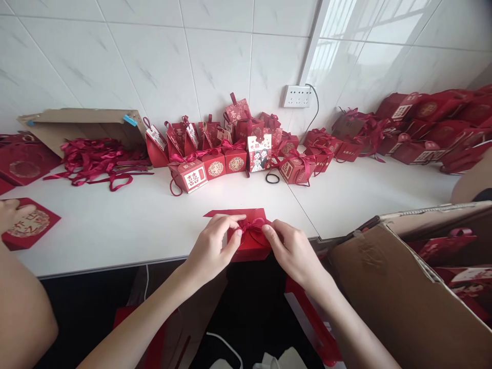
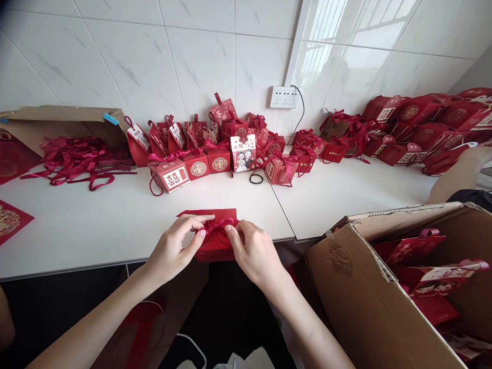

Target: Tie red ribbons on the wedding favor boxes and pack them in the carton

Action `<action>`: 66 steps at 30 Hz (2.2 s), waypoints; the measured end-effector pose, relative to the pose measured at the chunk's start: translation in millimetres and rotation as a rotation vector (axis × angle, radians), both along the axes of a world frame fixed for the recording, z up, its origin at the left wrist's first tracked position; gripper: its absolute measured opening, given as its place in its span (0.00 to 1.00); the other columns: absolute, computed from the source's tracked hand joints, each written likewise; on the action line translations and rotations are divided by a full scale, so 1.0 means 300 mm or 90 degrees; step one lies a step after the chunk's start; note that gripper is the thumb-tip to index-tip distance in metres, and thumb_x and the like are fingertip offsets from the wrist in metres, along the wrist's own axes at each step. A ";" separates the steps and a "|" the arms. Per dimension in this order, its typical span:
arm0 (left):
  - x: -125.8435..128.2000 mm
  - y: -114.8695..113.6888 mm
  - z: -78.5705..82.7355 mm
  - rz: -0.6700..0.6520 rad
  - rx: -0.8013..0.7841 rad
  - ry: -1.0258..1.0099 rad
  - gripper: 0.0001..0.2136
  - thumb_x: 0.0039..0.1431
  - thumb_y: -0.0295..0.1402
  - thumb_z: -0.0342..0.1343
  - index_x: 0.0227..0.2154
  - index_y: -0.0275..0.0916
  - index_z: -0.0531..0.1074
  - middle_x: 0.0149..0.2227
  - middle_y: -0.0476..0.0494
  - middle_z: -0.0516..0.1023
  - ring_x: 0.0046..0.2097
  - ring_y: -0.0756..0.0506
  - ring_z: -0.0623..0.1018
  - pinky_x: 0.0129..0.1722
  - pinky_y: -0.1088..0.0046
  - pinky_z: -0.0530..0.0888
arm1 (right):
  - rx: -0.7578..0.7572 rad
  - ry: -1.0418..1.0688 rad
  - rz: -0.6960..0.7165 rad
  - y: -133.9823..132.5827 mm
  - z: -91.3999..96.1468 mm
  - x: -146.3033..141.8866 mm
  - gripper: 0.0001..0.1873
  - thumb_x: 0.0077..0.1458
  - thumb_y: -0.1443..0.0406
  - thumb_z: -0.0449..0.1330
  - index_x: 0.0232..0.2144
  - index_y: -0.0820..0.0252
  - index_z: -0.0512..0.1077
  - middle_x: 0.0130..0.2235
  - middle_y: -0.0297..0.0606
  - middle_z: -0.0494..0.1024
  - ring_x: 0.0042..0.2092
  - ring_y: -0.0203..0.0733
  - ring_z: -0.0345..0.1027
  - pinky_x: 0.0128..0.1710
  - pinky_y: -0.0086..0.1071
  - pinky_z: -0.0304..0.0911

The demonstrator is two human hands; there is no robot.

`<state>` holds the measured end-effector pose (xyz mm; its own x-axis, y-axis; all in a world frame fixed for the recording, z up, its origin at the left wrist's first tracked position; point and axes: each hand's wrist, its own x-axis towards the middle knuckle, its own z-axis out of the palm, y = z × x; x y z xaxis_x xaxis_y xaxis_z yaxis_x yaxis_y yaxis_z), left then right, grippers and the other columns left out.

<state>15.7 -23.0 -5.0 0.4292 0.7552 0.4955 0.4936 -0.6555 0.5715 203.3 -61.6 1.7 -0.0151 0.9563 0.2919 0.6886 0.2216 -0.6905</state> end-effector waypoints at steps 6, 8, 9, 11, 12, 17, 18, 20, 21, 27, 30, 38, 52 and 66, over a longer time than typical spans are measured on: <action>0.005 0.009 -0.008 -0.007 -0.033 -0.003 0.04 0.61 0.31 0.47 0.30 0.41 0.64 0.51 0.42 0.74 0.51 0.44 0.74 0.48 0.64 0.72 | -0.088 0.103 -0.065 0.030 0.000 -0.044 0.25 0.57 0.48 0.51 0.18 0.57 0.58 0.17 0.27 0.59 0.21 0.32 0.49 0.22 0.28 0.48; 0.001 0.015 -0.010 -0.013 -0.037 0.004 0.05 0.60 0.31 0.47 0.29 0.41 0.65 0.52 0.42 0.74 0.52 0.43 0.73 0.49 0.64 0.71 | -0.106 0.133 -0.069 0.043 -0.002 -0.046 0.24 0.55 0.48 0.52 0.17 0.58 0.58 0.17 0.26 0.57 0.21 0.32 0.49 0.22 0.28 0.47; -0.002 0.017 -0.011 -0.018 -0.039 0.007 0.05 0.60 0.31 0.47 0.29 0.41 0.65 0.52 0.42 0.74 0.53 0.43 0.73 0.50 0.63 0.71 | -0.108 0.147 -0.068 0.049 -0.004 -0.045 0.23 0.55 0.49 0.52 0.18 0.58 0.59 0.16 0.26 0.57 0.20 0.31 0.48 0.22 0.28 0.46; -0.007 0.022 -0.014 -0.029 -0.049 0.008 0.06 0.60 0.31 0.47 0.28 0.41 0.64 0.52 0.42 0.73 0.54 0.42 0.71 0.51 0.63 0.70 | -0.113 0.170 -0.053 0.060 -0.009 -0.043 0.20 0.54 0.52 0.53 0.19 0.58 0.60 0.17 0.25 0.56 0.20 0.31 0.48 0.21 0.27 0.45; -0.009 0.025 -0.015 -0.035 -0.055 0.004 0.06 0.60 0.31 0.47 0.28 0.41 0.64 0.52 0.42 0.73 0.55 0.42 0.71 0.52 0.63 0.69 | -0.117 0.182 -0.043 0.064 -0.012 -0.041 0.18 0.54 0.54 0.54 0.20 0.58 0.60 0.17 0.25 0.56 0.21 0.31 0.47 0.21 0.27 0.45; -0.012 0.040 -0.033 0.032 -0.084 -0.073 0.06 0.58 0.33 0.47 0.27 0.40 0.66 0.46 0.41 0.71 0.48 0.44 0.72 0.47 0.66 0.71 | -0.128 0.261 0.014 0.074 -0.036 -0.025 0.14 0.52 0.56 0.55 0.23 0.58 0.62 0.18 0.24 0.54 0.22 0.31 0.47 0.22 0.27 0.45; -0.012 0.044 -0.038 0.062 -0.090 -0.102 0.06 0.57 0.33 0.48 0.27 0.40 0.66 0.43 0.42 0.70 0.45 0.44 0.72 0.44 0.67 0.72 | -0.131 0.281 0.027 0.075 -0.041 -0.021 0.14 0.52 0.55 0.56 0.24 0.58 0.62 0.19 0.24 0.54 0.23 0.31 0.47 0.23 0.27 0.45; -0.010 0.048 -0.049 0.104 -0.113 -0.163 0.06 0.55 0.33 0.49 0.25 0.40 0.66 0.35 0.44 0.67 0.39 0.46 0.71 0.37 0.70 0.72 | -0.146 0.332 0.064 0.074 -0.051 -0.014 0.15 0.52 0.54 0.57 0.24 0.59 0.62 0.20 0.25 0.55 0.24 0.31 0.48 0.24 0.27 0.46; -0.009 0.048 -0.053 0.114 -0.130 -0.190 0.06 0.54 0.33 0.49 0.24 0.40 0.66 0.33 0.46 0.65 0.37 0.47 0.71 0.35 0.71 0.71 | -0.155 0.366 0.085 0.074 -0.055 -0.010 0.16 0.51 0.53 0.57 0.24 0.59 0.61 0.21 0.26 0.56 0.24 0.31 0.49 0.24 0.27 0.47; -0.002 0.033 -0.057 0.118 -0.187 -0.229 0.06 0.52 0.33 0.50 0.22 0.40 0.64 0.29 0.48 0.63 0.33 0.48 0.68 0.33 0.71 0.69 | -0.191 0.488 0.101 0.069 -0.070 0.005 0.20 0.50 0.50 0.58 0.25 0.58 0.60 0.24 0.29 0.61 0.27 0.33 0.54 0.28 0.28 0.51; 0.002 0.025 -0.042 0.115 -0.216 -0.188 0.08 0.54 0.37 0.51 0.23 0.40 0.64 0.29 0.49 0.63 0.33 0.48 0.68 0.35 0.70 0.68 | -0.186 0.420 0.085 0.059 -0.054 0.002 0.23 0.54 0.46 0.53 0.23 0.58 0.60 0.25 0.30 0.62 0.29 0.35 0.57 0.31 0.30 0.55; 0.024 0.020 -0.032 0.126 -0.264 -0.195 0.15 0.57 0.38 0.50 0.18 0.40 0.58 0.24 0.51 0.58 0.27 0.50 0.63 0.30 0.73 0.65 | -0.194 0.311 0.010 0.064 -0.037 -0.033 0.24 0.50 0.45 0.55 0.22 0.58 0.60 0.20 0.27 0.57 0.24 0.32 0.48 0.24 0.28 0.46; 0.003 0.037 -0.049 0.047 -0.304 -0.217 0.15 0.58 0.38 0.47 0.19 0.40 0.54 0.24 0.51 0.55 0.28 0.50 0.60 0.28 0.74 0.64 | -0.197 0.650 0.146 0.093 -0.131 -0.005 0.23 0.47 0.49 0.62 0.21 0.58 0.57 0.23 0.27 0.57 0.26 0.32 0.48 0.27 0.28 0.48; -0.001 0.030 -0.051 0.032 -0.348 -0.206 0.25 0.48 0.44 0.61 0.47 0.42 0.61 0.51 0.39 0.68 0.45 0.44 0.75 0.40 0.68 0.74 | -0.134 0.562 0.022 0.037 -0.121 -0.026 0.21 0.51 0.51 0.61 0.21 0.59 0.60 0.23 0.29 0.64 0.27 0.34 0.58 0.29 0.29 0.55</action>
<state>15.3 -14.0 -20.3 0.2799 0.9510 0.1317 0.2628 -0.2079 0.9422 195.5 -50.5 -34.5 0.1018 0.9943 0.0307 -0.1150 0.0424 -0.9925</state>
